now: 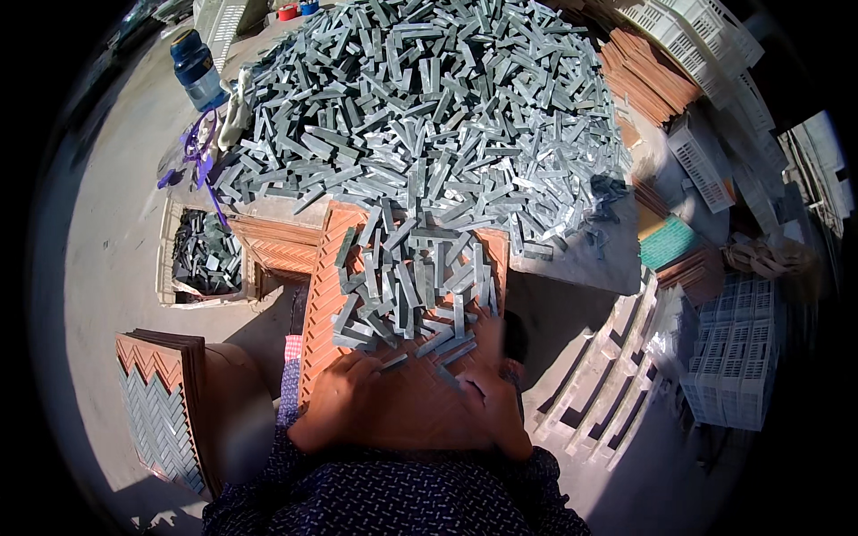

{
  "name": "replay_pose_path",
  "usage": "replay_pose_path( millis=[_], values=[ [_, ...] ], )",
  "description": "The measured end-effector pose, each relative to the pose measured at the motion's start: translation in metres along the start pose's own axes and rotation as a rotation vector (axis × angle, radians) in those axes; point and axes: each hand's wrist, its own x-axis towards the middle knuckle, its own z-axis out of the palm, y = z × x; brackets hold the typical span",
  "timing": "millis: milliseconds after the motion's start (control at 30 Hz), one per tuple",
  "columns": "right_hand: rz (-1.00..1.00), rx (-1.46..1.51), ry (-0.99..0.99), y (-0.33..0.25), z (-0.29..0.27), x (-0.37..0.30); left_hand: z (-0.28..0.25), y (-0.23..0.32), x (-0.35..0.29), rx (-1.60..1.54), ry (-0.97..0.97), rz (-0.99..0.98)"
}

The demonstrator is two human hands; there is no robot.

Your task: The person arranges small gray rectangular tiles onto a square orange board to form a herringbone pattern. They pick tiles from a nearby pile, place them one by one, and occasionally adjust their positions. The person completes one board and begins working on a second board.

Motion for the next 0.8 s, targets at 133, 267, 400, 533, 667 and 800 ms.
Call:
replay_pose_path(
  millis=[133,267,400,533,667,800],
  values=[
    [-0.117,-0.134,0.08,0.01,-0.006,-0.01,-0.018,-0.006,-0.005,0.051,0.059,-0.062],
    [-0.063,-0.076,0.044,0.001,-0.002,-0.01,-0.02,-0.011,-0.013,0.05,0.103,-0.187],
    [-0.111,-0.147,0.01,0.009,0.007,-0.009,-0.011,-0.012,-0.009,0.105,0.056,-0.008],
    [-0.095,-0.108,0.093,0.007,0.001,-0.008,-0.012,-0.01,-0.006,0.087,0.105,-0.021],
    [-0.075,-0.177,0.087,0.006,-0.011,-0.008,-0.008,-0.017,-0.009,0.095,0.193,0.019],
    [-0.147,-0.168,0.088,-0.002,-0.008,-0.004,-0.009,-0.015,-0.004,0.06,0.202,0.016]
  ],
)
